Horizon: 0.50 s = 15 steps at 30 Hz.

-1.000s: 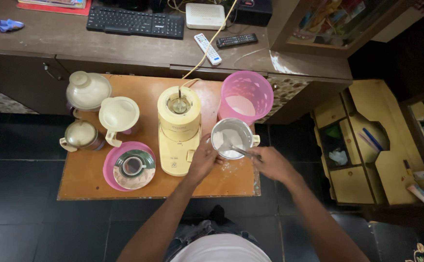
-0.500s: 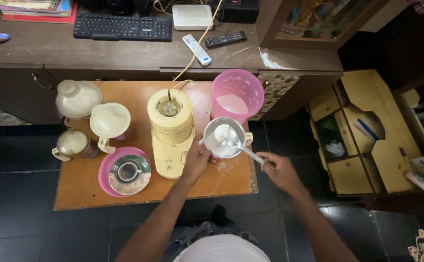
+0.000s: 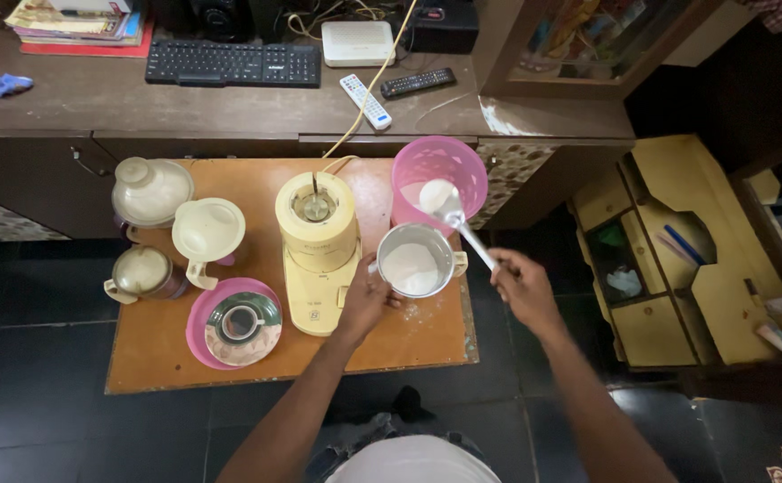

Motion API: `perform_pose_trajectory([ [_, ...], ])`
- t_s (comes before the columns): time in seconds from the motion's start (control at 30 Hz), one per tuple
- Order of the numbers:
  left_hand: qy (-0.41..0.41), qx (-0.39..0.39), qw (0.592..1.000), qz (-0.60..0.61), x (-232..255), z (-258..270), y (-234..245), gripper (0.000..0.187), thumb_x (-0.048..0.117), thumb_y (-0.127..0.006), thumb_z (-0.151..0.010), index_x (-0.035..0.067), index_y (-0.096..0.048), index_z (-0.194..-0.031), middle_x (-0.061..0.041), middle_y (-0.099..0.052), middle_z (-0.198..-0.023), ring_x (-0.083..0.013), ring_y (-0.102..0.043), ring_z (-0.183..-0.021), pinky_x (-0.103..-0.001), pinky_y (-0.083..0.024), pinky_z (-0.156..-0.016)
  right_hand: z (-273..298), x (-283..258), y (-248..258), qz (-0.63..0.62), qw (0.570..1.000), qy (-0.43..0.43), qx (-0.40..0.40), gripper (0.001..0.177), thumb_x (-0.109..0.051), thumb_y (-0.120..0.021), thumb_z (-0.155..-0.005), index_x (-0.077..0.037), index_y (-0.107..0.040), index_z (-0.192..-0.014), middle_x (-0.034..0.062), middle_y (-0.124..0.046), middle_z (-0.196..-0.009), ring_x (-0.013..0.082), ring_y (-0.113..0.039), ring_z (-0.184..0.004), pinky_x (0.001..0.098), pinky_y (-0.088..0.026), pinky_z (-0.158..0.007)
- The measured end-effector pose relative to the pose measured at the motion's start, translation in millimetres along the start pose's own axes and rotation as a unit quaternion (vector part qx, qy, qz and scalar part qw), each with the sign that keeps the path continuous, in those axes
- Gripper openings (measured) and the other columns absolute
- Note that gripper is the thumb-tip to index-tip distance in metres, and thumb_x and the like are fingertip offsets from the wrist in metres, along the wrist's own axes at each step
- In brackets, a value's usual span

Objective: The person scoops a white powder from a pink container into a metal cup using a spoon. The person repeatedly transfers the powder between the two containers.

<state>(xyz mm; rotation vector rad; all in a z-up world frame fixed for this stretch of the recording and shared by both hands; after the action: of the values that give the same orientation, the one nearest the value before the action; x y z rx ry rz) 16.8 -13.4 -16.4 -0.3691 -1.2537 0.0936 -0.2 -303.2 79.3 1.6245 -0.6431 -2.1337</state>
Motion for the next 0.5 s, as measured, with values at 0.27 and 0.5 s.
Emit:
perform_pose_trajectory([
  [0.27, 0.004, -0.022, 0.999, 0.048, 0, -1, -3, 0.059, 0.001, -0.042, -0.1, 0.009, -0.024, -0.156, -0.017, -0.07, -0.097, -0.0223, -0.074, -0.073, -0.034, -0.064, -0.067, -23, -31, -6, 0.157, 0.964, 0.186, 0.107, 0.029, -0.011, -0.054, -0.102, -0.002, -0.058, -0.13, 0.0179, -0.07, -0.104, 0.0317, -0.068, -0.087, 0.0426, -0.054, -0.075],
  [0.5, -0.003, -0.04, 0.998, 0.056, 1, 0, -3, 0.062, 0.0, -0.042, -0.1, 0.01, -0.024, -0.158, -0.021, -0.07, -0.097, -0.0242, -0.074, -0.075, -0.035, -0.065, -0.069, -21, -7, -13, 0.056, 0.994, 0.04, 0.09, 0.033, -0.014, -0.052, -0.101, -0.006, -0.054, -0.133, 0.0159, -0.071, -0.107, 0.0279, -0.071, -0.083, 0.0411, -0.054, -0.078],
])
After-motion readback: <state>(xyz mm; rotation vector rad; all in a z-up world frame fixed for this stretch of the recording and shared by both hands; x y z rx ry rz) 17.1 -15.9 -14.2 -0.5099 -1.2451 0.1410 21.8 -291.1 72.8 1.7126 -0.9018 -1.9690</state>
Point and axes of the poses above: each hand's wrist, its own z-axis away from the middle knuckle, its own y-axis out of the back of the hand, x = y × z, the point moved 2 cm from there along -z, towards the middle knuckle
